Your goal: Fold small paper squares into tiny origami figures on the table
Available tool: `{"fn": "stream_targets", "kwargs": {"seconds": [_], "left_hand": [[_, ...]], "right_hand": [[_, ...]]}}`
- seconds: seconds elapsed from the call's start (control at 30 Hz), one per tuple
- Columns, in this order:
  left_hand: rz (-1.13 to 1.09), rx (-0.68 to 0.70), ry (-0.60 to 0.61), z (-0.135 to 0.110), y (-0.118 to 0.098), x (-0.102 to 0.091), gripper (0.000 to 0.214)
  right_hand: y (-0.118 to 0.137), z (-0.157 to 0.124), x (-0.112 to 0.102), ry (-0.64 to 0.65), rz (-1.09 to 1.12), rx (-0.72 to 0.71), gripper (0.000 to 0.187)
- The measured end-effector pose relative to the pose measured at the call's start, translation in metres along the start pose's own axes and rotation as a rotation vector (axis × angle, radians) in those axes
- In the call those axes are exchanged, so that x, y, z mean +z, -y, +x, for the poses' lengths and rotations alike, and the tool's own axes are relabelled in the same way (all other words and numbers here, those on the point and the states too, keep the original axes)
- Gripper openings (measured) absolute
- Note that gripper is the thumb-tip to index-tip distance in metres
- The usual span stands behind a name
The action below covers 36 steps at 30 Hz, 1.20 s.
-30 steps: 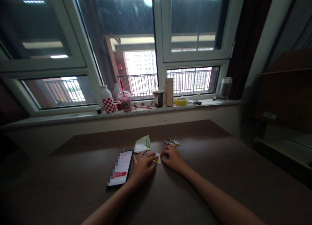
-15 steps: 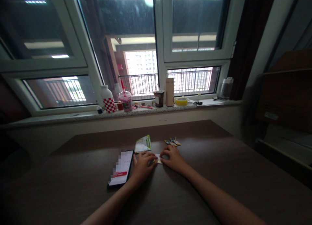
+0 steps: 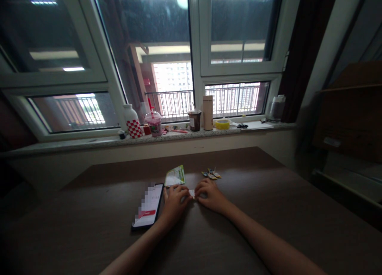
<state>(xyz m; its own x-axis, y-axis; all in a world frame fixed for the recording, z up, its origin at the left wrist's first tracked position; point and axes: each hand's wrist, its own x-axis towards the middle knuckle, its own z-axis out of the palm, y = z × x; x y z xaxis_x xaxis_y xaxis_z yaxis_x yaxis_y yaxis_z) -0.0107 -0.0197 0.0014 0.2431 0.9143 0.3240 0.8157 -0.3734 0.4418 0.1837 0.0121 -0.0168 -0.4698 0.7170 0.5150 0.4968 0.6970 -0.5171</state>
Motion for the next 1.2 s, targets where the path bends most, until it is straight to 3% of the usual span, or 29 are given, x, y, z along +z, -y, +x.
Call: {"fn": "stream_targets", "kwargs": {"seconds": [0.23,0.53,0.83,1.2], "left_hand": [[-0.027,-0.004,-0.028,0.002,0.002,0.002,0.010],[-0.022,-0.044,0.008,0.001,0.007,0.001,0.016],[0.043,-0.069,0.021,0.001,0.003,-0.003,0.018],[0.087,-0.058,-0.023,0.004,0.002,0.000,0.016]], "right_hand": [[0.002,0.000,-0.001,0.059,0.014,0.045,0.003],[-0.002,0.002,0.000,0.058,0.075,0.066,0.020],[-0.008,0.002,0.000,0.104,0.057,0.132,0.011],[0.004,0.002,0.007,0.051,-0.105,0.234,0.005]]}}
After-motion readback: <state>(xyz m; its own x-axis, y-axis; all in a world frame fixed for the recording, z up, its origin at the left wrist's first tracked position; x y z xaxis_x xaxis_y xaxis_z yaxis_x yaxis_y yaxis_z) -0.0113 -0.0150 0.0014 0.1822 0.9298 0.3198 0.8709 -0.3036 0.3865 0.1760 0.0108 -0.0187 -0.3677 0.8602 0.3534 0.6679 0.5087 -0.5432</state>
